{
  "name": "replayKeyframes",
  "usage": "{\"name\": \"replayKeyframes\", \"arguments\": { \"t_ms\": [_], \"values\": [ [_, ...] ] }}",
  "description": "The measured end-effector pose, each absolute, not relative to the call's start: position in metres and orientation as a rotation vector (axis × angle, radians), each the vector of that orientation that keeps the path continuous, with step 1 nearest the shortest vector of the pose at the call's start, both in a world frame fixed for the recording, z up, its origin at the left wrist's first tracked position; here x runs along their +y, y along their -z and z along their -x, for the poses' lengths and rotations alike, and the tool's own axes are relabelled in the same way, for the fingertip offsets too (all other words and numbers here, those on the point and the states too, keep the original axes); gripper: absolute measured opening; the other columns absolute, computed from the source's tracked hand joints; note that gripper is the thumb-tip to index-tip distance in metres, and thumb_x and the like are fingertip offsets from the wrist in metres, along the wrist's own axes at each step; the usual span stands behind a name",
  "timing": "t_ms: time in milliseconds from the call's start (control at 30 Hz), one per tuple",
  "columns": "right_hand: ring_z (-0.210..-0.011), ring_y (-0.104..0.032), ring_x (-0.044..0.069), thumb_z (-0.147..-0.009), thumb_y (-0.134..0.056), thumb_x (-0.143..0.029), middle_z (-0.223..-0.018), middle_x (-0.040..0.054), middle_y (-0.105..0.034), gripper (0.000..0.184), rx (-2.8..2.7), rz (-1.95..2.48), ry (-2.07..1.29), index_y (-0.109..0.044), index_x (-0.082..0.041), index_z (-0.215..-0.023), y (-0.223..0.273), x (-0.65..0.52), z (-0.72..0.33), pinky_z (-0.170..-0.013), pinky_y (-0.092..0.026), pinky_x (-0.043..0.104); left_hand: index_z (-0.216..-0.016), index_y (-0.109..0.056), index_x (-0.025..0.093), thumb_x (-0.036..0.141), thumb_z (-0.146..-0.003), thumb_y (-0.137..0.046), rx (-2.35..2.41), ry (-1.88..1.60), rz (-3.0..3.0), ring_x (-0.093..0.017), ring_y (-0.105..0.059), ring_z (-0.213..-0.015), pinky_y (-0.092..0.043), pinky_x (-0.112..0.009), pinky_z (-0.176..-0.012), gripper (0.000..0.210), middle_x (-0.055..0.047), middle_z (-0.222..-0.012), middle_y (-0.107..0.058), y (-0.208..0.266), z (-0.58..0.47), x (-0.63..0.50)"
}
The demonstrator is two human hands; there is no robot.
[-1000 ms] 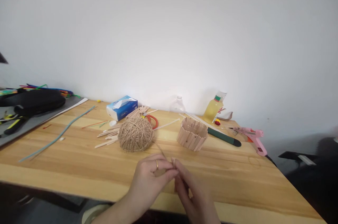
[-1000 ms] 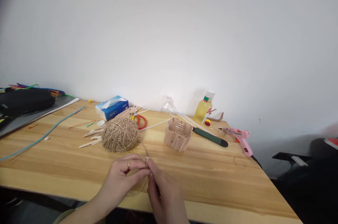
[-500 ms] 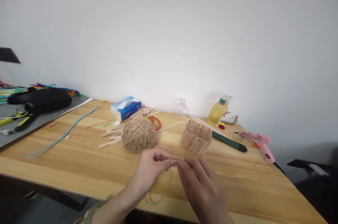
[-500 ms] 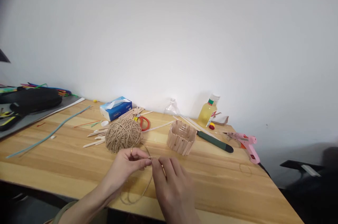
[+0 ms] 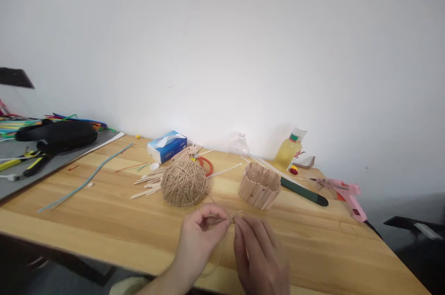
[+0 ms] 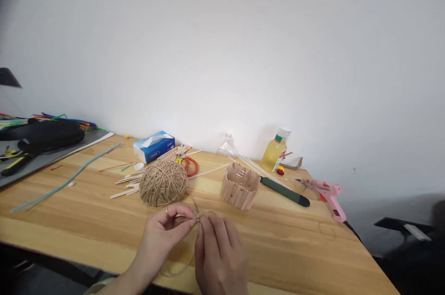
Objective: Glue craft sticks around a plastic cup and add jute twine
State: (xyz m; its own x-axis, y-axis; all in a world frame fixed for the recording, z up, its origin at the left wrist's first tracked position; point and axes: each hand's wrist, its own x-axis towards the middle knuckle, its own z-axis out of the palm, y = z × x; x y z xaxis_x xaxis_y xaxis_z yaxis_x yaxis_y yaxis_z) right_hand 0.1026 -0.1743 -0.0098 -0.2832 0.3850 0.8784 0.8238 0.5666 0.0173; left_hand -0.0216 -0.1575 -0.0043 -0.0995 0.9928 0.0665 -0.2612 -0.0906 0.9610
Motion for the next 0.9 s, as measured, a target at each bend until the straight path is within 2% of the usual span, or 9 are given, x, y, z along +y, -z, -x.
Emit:
{"name": "replayKeyframes", "arguments": {
  "t_ms": [167,367,467,633,767,900],
  "values": [
    [-0.067,-0.064,0.018,-0.085,-0.047,-0.010,-0.074,0.0085,-0.067,0.018,-1.795,1.009,0.538,-0.063,-0.015,-0.093,0.013,-0.172,-0.098,-0.060,-0.053,0.028,-0.056,-0.062,0.015,0.021,-0.057,-0.070,0.971,-1.507,-1.085,-0.014,-0.059,-0.061,-0.050,-0.024,-0.061,0.009,-0.003,-0.062,-0.063,0.009,0.019,-0.158],
    [-0.065,-0.064,0.014,-0.088,-0.048,-0.018,-0.071,0.0042,-0.066,0.018,-1.687,1.038,-0.031,-0.065,-0.020,-0.082,0.007,-0.173,-0.100,-0.058,-0.054,0.021,-0.059,-0.064,0.015,0.016,-0.058,-0.067,0.905,-1.436,-1.136,-0.016,-0.063,-0.068,-0.052,-0.027,-0.069,0.004,-0.006,-0.068,-0.067,0.007,0.022,-0.160],
    [-0.063,-0.062,0.012,-0.085,-0.052,-0.017,-0.071,0.0025,-0.065,0.015,-1.694,1.034,-0.196,-0.065,-0.020,-0.081,0.006,-0.174,-0.103,-0.055,-0.052,0.018,-0.060,-0.064,0.015,0.015,-0.058,-0.066,0.894,-1.377,-1.119,-0.016,-0.063,-0.069,-0.051,-0.026,-0.070,0.003,-0.005,-0.069,-0.068,0.008,0.023,-0.161],
    [-0.050,-0.053,0.010,-0.080,-0.056,-0.016,-0.061,-0.0006,-0.059,0.010,-1.697,1.071,-0.193,-0.063,-0.019,-0.073,0.005,-0.175,-0.106,-0.046,-0.046,0.018,-0.063,-0.062,0.015,0.018,-0.059,-0.067,0.883,-1.311,-1.099,-0.014,-0.059,-0.064,-0.048,-0.025,-0.066,0.007,-0.004,-0.064,-0.065,0.009,0.024,-0.161],
    [-0.050,-0.049,0.010,-0.077,-0.056,-0.014,-0.058,-0.0020,-0.056,0.011,-1.736,1.079,-0.244,-0.060,-0.019,-0.069,0.004,-0.178,-0.106,-0.046,-0.043,0.019,-0.061,-0.058,0.014,0.021,-0.059,-0.071,0.896,-1.306,-1.043,-0.011,-0.056,-0.058,-0.045,-0.022,-0.059,0.014,0.000,-0.058,-0.061,0.007,0.024,-0.161],
    [-0.053,-0.050,0.011,-0.079,-0.056,-0.020,-0.060,-0.0011,-0.055,0.013,-1.605,1.066,-0.492,-0.059,-0.019,-0.066,0.006,-0.179,-0.111,-0.049,-0.042,0.020,-0.060,-0.056,0.014,0.031,-0.057,-0.075,0.843,-1.217,-0.943,-0.011,-0.056,-0.055,-0.045,-0.023,-0.059,0.025,0.001,-0.055,-0.060,0.004,0.023,-0.161]
  ]
}}
